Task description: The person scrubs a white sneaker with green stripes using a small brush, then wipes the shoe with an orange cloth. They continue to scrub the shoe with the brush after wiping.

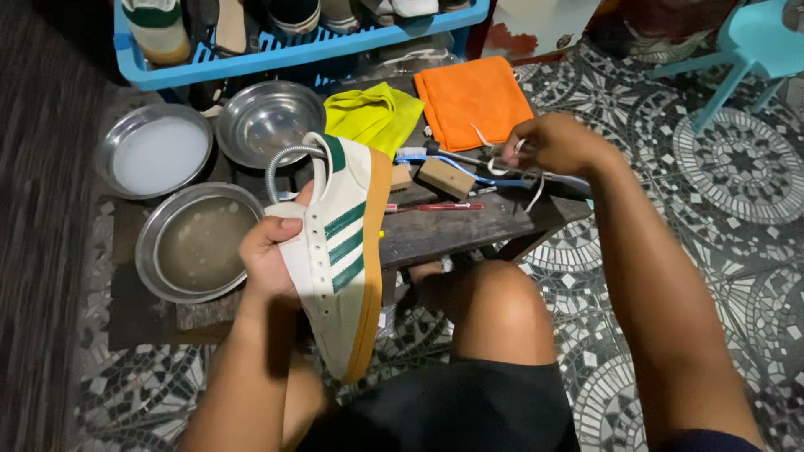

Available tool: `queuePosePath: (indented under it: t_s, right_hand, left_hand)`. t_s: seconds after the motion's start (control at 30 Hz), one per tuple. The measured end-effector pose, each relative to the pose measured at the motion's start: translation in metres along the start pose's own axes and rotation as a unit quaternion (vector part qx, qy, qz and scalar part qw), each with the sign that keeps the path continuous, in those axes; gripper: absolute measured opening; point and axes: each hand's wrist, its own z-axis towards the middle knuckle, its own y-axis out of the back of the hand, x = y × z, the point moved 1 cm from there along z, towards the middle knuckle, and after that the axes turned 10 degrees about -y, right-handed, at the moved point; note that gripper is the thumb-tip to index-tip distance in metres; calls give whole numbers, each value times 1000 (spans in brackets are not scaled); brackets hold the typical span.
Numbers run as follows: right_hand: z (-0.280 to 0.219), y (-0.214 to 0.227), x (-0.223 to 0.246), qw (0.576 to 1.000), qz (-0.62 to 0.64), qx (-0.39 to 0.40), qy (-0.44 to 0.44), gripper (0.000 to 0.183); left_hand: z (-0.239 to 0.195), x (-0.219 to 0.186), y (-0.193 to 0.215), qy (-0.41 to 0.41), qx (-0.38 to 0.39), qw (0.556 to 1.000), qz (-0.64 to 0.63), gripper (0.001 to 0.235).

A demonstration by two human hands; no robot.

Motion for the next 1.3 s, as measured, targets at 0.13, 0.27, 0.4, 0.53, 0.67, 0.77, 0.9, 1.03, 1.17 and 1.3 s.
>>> queuePosePath:
  t_s: [0.13,0.27,0.4,0.53,0.67,0.77,0.9,1.03,1.17,1.3]
  right_hand:
    - [2,0,3,999,39,30,-14,22]
    - [53,-12,-40,989,-81,-123,-36,29]
    - [119,-34,-78,972,-21,-189,-137,54]
    - [131,-53,-73,960,21,-216,-178,53]
    - [133,-57,-64,945,84,-207,-238,54]
    - [139,-56,-65,939,129,-199,-250,57]
    - [172,-67,-84,907,274,-218,-235,44]
    - [158,-48,-41,888,369,-217,-169,47]
    - [130,-21,-7,719,650,-233,80,29]
    - [133,-6,-6,630,733,-205,155,25]
  left_hand:
    - [7,8,10,-5,10,1000,-4,92]
    - [8,11,12,-4,-26,999,29,97]
    - [2,9,-13,-10,14,1000,24,96]
    - [0,5,-18,-8,-49,997,51,100]
    - [-1,-1,-19,1,-83,995,60,102]
    - [-4,-3,-25,3,-101,993,66,102]
    - [-5,-3,-17,3,-101,992,71,104]
    - [-8,-6,-23,-9,-102,993,59,101]
    - [-4,-6,-9,-61,-79,994,51,103]
    - [1,-9,5,-123,-37,991,43,106]
